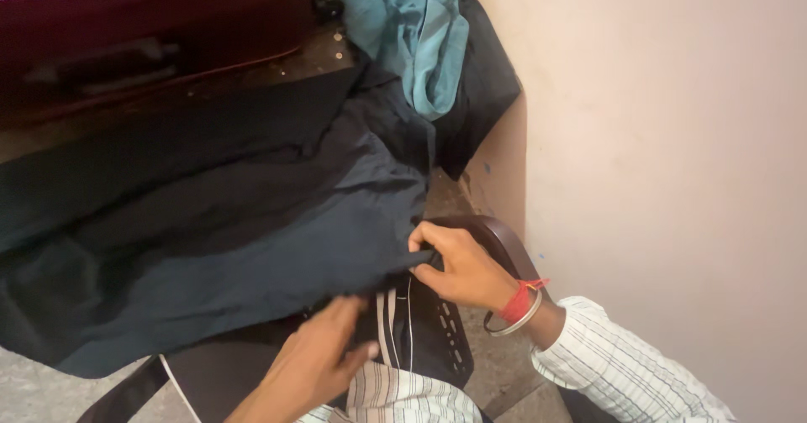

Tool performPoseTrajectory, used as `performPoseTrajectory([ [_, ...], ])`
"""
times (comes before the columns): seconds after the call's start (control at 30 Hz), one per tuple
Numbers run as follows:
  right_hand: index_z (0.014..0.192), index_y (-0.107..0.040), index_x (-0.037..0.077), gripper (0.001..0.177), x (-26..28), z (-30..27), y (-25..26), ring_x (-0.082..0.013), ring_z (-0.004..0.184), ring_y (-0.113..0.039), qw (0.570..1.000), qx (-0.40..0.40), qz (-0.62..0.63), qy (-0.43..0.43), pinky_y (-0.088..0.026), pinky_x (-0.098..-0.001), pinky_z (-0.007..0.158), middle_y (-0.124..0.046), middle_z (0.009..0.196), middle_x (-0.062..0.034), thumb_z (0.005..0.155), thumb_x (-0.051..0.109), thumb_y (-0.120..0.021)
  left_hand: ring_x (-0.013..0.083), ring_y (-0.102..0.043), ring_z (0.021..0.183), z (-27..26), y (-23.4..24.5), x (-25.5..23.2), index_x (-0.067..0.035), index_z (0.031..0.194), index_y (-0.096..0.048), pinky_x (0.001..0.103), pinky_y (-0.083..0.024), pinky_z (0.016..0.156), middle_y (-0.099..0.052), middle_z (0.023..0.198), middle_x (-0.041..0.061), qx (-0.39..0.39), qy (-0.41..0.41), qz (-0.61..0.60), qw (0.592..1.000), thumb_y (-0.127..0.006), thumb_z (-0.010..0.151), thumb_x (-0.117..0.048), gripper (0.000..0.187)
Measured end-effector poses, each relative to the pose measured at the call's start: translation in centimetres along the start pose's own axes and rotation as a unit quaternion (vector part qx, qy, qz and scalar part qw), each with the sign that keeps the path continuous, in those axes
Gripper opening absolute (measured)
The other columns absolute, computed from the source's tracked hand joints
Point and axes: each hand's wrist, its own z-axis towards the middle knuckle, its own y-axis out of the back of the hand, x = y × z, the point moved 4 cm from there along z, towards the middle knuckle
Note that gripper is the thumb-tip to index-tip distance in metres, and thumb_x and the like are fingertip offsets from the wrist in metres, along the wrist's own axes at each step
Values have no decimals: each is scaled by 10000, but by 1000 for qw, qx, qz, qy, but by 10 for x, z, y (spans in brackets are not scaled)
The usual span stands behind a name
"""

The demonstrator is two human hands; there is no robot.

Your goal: The person folds a black t-shirt and a dark blue long-sleeved shirt on a table before placing them into a suitcase already containing other folded items.

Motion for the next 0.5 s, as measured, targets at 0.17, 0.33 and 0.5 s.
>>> performPoseTrajectory([
  [0.17, 1030, -566, 41, 100, 2, 15, 6, -40, 827, -596, 963, 12, 265, 56, -565, -250, 709, -577, 933, 7, 955, 81, -618, 359, -669, 790, 29, -10, 29, 51, 954, -684, 422, -508, 726, -684, 850, 229, -91, 130, 110, 981, -803, 828, -489, 567],
  [0.33, 1065, -566, 48, 144, 4, 19, 3, -34, 864, -579, 933, 30, 359, 8, -552, -239, 740, -580, 964, 28, 967, 151, -588, 342, -645, 554, 43, -4, 14, 37, 887, -723, 424, -490, 559, -676, 655, 178, -131, 32, -78, 988, -756, 861, -337, 376],
  [0.5, 1026, -609, 14, 178, 9, 17, 17, -78, 710, -498, 994, -60, 77, 47, -426, -259, 630, -596, 824, -36, 962, 178, -640, 228, -484, 523, 29, -10, -4, 9, 865, -737, 379, -388, 509, -598, 592, 163, -32, 25, -194, 980, -671, 934, -233, 260],
])
